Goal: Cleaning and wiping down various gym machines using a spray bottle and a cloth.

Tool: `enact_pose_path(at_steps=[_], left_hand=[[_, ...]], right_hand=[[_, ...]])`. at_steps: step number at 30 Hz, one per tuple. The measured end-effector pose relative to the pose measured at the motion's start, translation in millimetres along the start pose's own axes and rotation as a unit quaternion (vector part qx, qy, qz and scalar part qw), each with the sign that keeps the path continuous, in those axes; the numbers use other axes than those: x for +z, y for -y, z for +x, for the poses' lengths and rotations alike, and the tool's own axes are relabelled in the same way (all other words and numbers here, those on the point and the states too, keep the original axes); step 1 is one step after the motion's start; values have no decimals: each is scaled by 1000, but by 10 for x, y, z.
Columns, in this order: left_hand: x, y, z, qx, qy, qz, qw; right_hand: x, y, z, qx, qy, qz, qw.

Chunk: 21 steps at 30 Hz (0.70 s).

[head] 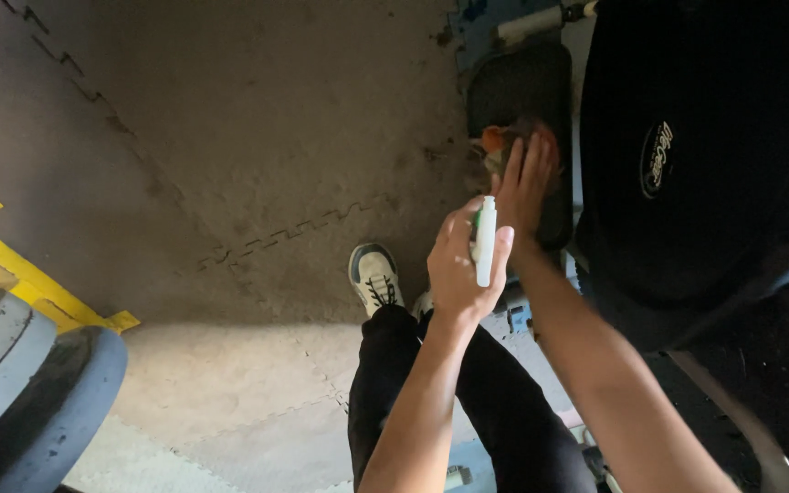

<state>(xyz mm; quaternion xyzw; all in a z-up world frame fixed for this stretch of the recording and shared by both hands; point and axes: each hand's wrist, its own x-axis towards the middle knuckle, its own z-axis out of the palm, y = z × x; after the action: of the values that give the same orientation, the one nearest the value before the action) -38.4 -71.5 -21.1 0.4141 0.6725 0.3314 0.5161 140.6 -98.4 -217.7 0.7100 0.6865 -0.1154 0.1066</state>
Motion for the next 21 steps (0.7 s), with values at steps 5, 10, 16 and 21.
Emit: enact_pose_path(at_steps=[5, 10, 16, 21], left_hand=[[60, 22, -22, 4, 3, -27, 1000], [60, 29, -33, 41, 0, 8, 999], [60, 10, -20, 7, 20, -11, 1000], [117, 82, -58, 8, 25, -3, 1000]], right_hand=[[-171, 53, 713, -45, -63, -70, 994], [-299, 138, 263, 6, 1, -18, 1000], [177, -57, -455, -20, 8, -26, 999], [-259, 214, 515, -65, 9, 0, 998]])
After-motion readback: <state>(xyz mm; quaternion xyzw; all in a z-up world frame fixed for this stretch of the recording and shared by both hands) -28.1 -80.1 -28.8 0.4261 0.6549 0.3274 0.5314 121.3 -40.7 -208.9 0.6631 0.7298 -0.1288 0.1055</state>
